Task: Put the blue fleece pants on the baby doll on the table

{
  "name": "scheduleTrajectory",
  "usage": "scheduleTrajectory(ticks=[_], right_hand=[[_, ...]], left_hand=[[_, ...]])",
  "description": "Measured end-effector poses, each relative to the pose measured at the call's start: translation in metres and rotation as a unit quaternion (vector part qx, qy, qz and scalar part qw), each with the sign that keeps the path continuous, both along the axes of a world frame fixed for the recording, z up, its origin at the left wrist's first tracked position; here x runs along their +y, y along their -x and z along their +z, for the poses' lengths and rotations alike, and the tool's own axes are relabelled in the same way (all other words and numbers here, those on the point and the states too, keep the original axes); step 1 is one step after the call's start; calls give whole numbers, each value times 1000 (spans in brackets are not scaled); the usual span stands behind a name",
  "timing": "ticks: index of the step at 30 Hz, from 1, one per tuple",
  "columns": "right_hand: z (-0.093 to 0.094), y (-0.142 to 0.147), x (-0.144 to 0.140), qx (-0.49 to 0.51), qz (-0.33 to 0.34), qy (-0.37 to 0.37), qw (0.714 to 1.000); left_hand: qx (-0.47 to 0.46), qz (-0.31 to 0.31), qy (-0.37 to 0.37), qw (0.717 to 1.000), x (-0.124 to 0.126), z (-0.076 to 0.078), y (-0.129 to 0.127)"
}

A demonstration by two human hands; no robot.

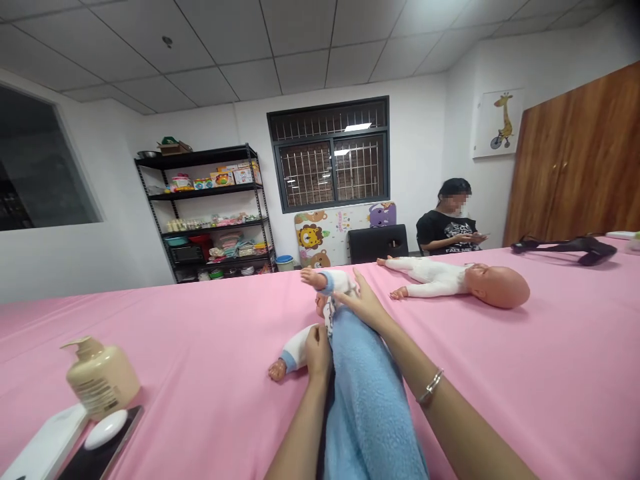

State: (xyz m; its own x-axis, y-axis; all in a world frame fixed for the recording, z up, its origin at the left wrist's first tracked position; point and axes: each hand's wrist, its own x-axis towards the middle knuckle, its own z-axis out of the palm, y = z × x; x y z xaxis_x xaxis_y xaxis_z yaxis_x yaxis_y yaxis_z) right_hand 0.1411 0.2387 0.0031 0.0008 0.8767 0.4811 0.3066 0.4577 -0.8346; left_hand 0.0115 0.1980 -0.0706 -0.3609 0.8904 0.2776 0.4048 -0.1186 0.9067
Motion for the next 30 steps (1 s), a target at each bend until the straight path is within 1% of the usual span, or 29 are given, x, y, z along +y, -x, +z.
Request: scheduleTrajectory(ticks=[2,4,6,8,10,11,13,15,17,19,21,24,25,26,28,30], right_hand=[[5,-1,4,-74,-41,-20,996],[0,-5,10,-131,-65,-21,989],[-12,-12,18,-157,-62,-4,986],[-31,-23,27,-156,-45,21,986],[-51,-34,34,-123,-32,35,991],[-60,-39,36,-91,-24,31,995],[-77,-46,37,-5,-7,7,1000],[-91,-47,37,75,-1,-15,997],[-102,-43,37,126,-2,-2,992],[-108,-36,37,153,0,33,988],[-112,-28,36,169,1,57,984],[-111,-19,30,196,1,95,976],[-110,-18,27,218,10,124,968],[-108,-18,23,252,25,162,954],[-104,-22,16,345,61,236,906],[-101,-29,11,432,81,277,855]], left_hand=[[87,13,26,996,-3,3,2],[188,22,103,976,-6,5,3],[246,12,182,952,-8,7,3],[256,-4,214,943,-8,7,2],[228,-33,201,952,-5,5,0],[202,-51,186,960,-4,4,-1],[120,-84,136,980,0,2,-4],[14,-100,78,992,5,0,-3],[-83,-88,49,991,8,0,0],[-137,-49,49,988,12,2,8],[-157,-8,53,986,15,2,19],[-160,34,54,985,22,1,37],[-159,44,58,985,24,-1,42],[-159,53,64,984,26,-3,47],[-157,61,77,983,30,-7,54],[-159,64,84,982,32,-11,58]])
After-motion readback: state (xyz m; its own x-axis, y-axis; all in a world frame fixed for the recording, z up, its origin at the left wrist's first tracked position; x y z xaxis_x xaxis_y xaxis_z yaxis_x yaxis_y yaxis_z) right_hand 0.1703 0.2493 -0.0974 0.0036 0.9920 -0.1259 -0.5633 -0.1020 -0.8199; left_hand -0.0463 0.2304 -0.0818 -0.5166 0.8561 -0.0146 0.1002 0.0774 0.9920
